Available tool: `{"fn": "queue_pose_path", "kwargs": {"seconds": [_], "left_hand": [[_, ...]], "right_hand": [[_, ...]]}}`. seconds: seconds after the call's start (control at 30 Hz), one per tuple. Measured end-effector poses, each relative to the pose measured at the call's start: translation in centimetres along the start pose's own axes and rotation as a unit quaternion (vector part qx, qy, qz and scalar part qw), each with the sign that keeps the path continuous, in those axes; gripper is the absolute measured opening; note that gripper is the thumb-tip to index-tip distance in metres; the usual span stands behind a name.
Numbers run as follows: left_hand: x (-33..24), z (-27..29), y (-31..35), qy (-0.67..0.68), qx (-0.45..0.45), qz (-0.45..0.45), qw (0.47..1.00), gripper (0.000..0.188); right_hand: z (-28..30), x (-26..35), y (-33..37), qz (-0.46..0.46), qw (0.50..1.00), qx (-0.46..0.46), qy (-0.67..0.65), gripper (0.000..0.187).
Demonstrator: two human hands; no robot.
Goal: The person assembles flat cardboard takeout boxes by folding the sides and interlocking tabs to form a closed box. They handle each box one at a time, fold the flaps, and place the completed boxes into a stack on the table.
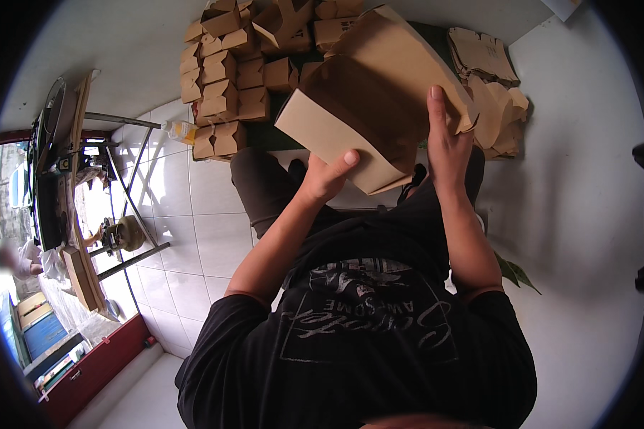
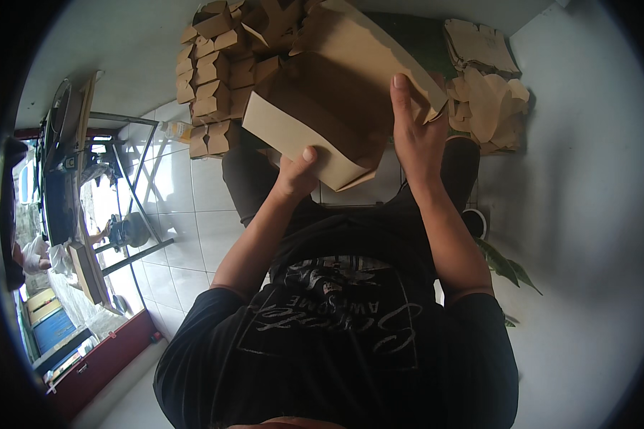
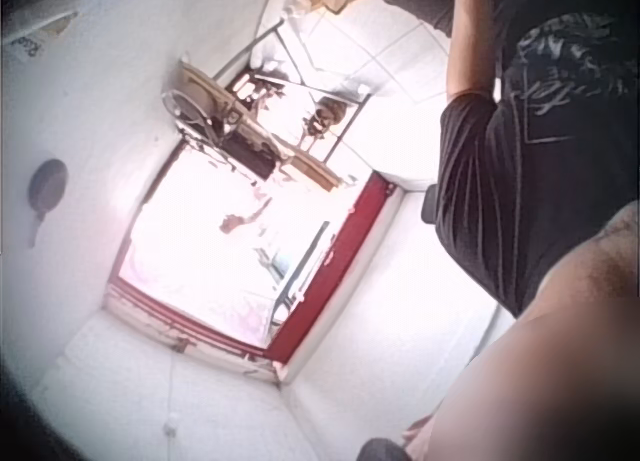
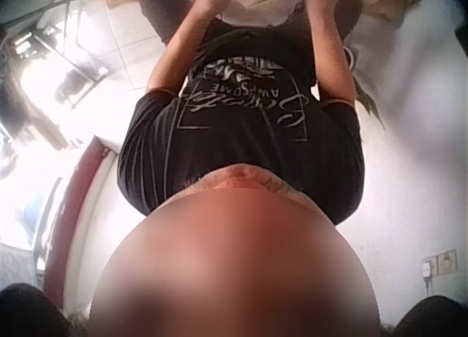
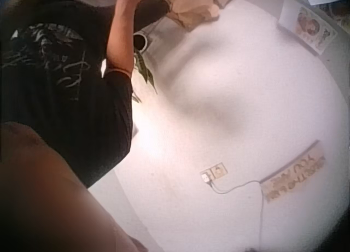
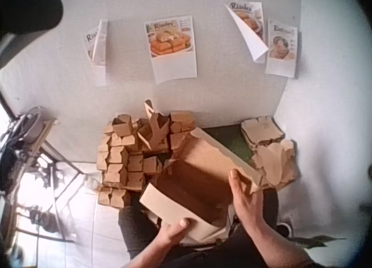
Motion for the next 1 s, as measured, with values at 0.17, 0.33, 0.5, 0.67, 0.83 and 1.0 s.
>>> {"fn": "queue_pose_path", "kwargs": {"seconds": [0.17, 0.33, 0.5, 0.67, 0.83, 1.0], "left_hand": [[-0.4, -0.5, 0.0, 0.113, -0.045, 0.006, 0.993, 0.091], [-1.6, -1.2, -0.5, 0.106, -0.072, -0.003, 0.992, 0.09], [-2.6, -2.0, -0.9, 0.045, -0.082, -0.002, 0.996, 0.089], [-2.9, -2.1, -0.9, 0.053, -0.089, -0.006, 0.995, 0.087], [-2.9, -2.0, -1.2, 0.133, -0.094, 0.02, 0.987, 0.088], [-3.4, -2.1, -1.6, 0.119, -0.096, -0.002, 0.988, 0.088]], "right_hand": [[0.3, 0.0, -0.4, 0.077, 0.993, 0.085, 0.016, 0.039], [-0.3, 0.6, 0.7, 0.087, 0.968, 0.234, -0.003, 0.053], [-0.7, 0.3, 1.7, 0.001, 0.946, 0.311, -0.096, 0.083], [-0.3, -0.1, 1.5, -0.02, 0.935, 0.349, -0.064, 0.1], [-0.1, -0.1, 0.5, -0.001, 0.924, 0.379, -0.044, 0.095], [-0.4, 0.6, 0.1, 0.071, 0.904, 0.422, 0.01, 0.093]]}}
Point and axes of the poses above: each hand's wrist, its own y-axis away from the middle knuckle, its own z-axis out of the back of the hand, x = y × z, the point moved 3 cm from there along -y, towards the middle knuckle, and after that the axes turned 15 degrees about -y, right-handed, at the moved point
